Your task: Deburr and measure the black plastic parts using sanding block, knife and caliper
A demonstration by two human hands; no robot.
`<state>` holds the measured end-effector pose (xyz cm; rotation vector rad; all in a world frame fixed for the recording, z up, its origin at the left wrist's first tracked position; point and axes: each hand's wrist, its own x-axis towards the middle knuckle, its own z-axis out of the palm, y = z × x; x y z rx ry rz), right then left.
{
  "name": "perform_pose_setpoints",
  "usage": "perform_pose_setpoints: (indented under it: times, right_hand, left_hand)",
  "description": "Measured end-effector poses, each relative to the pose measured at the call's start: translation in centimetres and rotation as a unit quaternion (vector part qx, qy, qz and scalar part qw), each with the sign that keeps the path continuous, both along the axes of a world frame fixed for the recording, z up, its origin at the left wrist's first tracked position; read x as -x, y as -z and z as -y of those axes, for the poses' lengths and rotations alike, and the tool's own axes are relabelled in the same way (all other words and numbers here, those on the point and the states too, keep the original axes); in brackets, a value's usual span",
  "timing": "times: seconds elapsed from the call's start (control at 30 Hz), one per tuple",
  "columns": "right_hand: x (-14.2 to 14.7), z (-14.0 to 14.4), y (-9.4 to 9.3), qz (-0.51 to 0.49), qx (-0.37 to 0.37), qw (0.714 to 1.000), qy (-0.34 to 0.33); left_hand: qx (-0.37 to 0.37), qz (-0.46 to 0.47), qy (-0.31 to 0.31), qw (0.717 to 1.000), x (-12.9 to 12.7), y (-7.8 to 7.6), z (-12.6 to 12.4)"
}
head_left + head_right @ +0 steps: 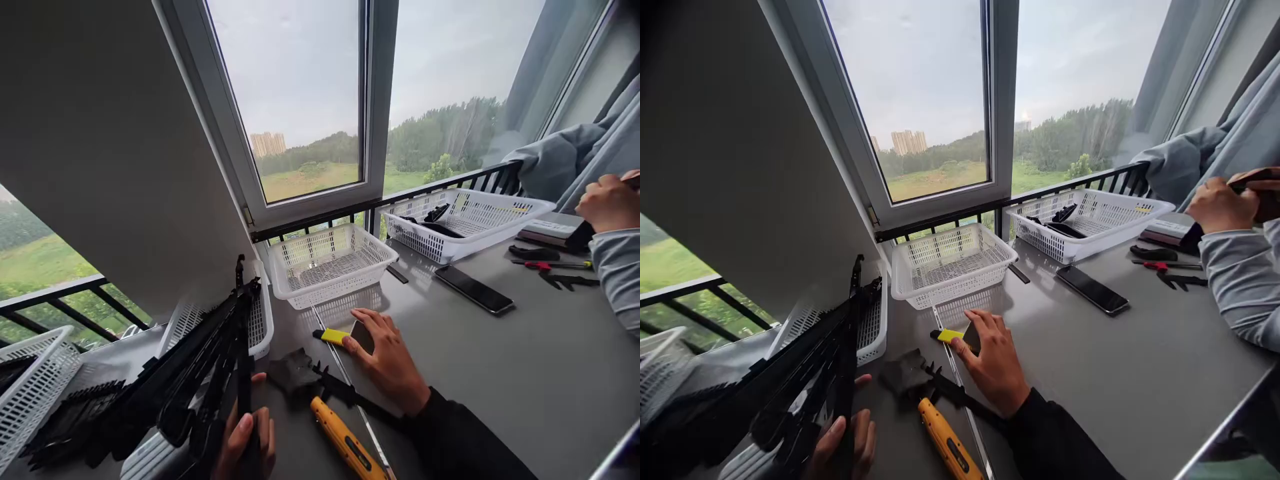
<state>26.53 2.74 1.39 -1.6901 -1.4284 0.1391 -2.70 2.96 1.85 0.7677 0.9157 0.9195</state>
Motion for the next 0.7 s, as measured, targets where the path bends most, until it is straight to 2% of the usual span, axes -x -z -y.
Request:
perform_pose_setpoints:
  times: [0.1,0.2,0.3,0.37,0.47,0.53,0.6,0.7]
  right_hand:
    - [0.4,0.4,0.1,0.033,0.028,0.998,-0.036]
    - [2.4,1.4,-0.4,0.072,0.020,0.995,-0.073]
    - [5.0,3.0,-0.2,0.130,0.032,0.983,-0.126]
    - [6.5,3.9,0.5,0.182,0.076,0.965,-0.173]
    - [7.3,5.0,1.4,0.211,0.152,0.949,-0.180]
    - [6.9,5.5,1.3,0.140,0.194,0.952,-0.191]
    - [5.9,6.0,0.9,-0.013,0.215,0.952,-0.219]
    - [4.6,7.0,0.8,-0.273,0.210,0.905,-0.249]
  left_hand:
    - [-0.057,-0.002,-0.050,0.997,-1.3,0.0,0.8]
    - [-0.121,-0.047,-0.079,0.988,-2.4,-0.5,1.3]
    - [-0.144,-0.098,-0.061,0.983,-3.1,-0.9,1.6]
    - [-0.146,-0.111,-0.045,0.982,-3.2,-0.9,1.7]
    - [-0.132,-0.096,-0.039,0.986,-3.2,-0.7,1.8]
    - [-0.107,-0.073,-0.044,0.991,-3.2,-0.6,1.9]
    - [-0.087,-0.049,-0.060,0.993,-3.1,-0.4,2.0]
    - [-0.083,-0.011,-0.085,0.993,-3.1,0.2,1.8]
